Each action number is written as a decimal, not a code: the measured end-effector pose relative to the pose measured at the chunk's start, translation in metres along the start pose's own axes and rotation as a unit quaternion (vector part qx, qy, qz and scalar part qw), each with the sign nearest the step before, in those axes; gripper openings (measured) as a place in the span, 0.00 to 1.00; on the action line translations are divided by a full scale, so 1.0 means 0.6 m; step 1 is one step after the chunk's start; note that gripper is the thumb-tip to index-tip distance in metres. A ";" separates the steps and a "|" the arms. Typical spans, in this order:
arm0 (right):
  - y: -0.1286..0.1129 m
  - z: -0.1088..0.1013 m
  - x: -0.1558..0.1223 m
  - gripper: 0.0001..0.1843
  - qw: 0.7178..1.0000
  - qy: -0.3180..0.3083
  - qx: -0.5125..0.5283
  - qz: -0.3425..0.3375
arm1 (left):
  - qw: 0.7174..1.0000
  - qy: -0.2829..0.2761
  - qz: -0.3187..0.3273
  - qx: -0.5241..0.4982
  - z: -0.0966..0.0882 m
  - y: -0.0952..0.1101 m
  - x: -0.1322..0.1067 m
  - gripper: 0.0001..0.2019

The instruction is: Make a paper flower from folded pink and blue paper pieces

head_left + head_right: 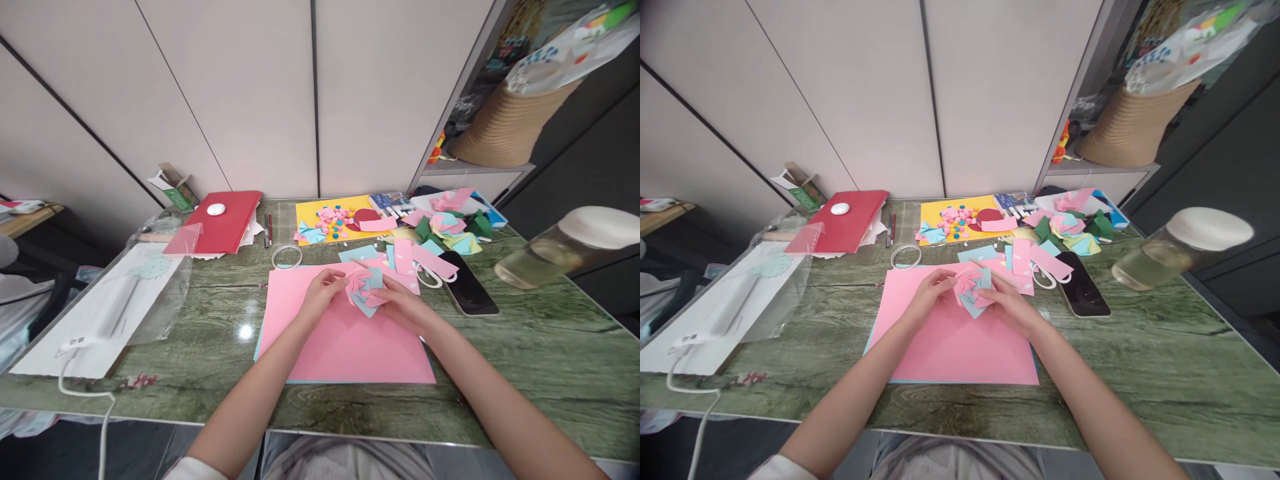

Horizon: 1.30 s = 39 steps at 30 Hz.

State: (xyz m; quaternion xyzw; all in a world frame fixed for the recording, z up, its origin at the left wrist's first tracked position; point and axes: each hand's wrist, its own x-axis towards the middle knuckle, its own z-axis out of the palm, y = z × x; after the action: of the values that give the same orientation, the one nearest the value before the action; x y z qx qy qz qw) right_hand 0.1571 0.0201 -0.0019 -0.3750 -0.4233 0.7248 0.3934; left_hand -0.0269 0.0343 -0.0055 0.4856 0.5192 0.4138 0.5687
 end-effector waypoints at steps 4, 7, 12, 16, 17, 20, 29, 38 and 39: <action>0.003 0.005 -0.003 0.23 0.995 -0.019 -0.100 0.006 | 0.996 -0.013 0.071 0.053 0.004 0.006 -0.006 0.15; 0.002 0.016 -0.008 0.17 0.980 -0.047 -0.191 -0.003 | 0.986 -0.037 0.116 0.111 0.008 0.003 -0.010 0.12; -0.004 0.006 -0.009 0.16 0.964 -0.056 -0.261 -0.008 | 0.984 -0.059 0.113 0.126 0.010 -0.004 -0.010 0.05; -0.004 -0.039 0.002 0.20 0.875 0.174 -0.436 -0.114 | 0.993 -0.050 0.083 0.071 0.006 -0.006 -0.002 0.07; -0.002 -0.050 0.005 0.19 0.829 0.220 -0.491 -0.149 | 0.994 -0.048 0.078 0.056 0.004 -0.006 -0.001 0.08; 0.011 -0.074 0.018 0.17 0.727 0.243 -0.609 -0.204 | 0.996 -0.052 0.071 0.036 0.002 -0.005 0.001 0.08; 0.021 -0.066 0.027 0.09 0.712 0.204 -0.645 -0.187 | 0.994 -0.036 0.088 0.058 0.000 -0.004 0.001 0.07; -0.018 -0.035 -0.009 0.10 0.770 0.145 -0.593 -0.184 | 0.989 0.020 0.139 0.056 0.001 -0.007 -0.001 0.08; -0.017 -0.033 -0.010 0.10 0.759 0.147 -0.607 -0.186 | 0.986 0.022 0.152 0.060 0.002 -0.005 -0.002 0.07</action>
State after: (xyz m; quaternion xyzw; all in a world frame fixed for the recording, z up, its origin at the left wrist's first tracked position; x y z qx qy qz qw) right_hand 0.1795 0.0247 0.0012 -0.5514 -0.7728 0.1647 0.2678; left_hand -0.0259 0.0321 -0.0083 0.5832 0.4754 0.4741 0.4573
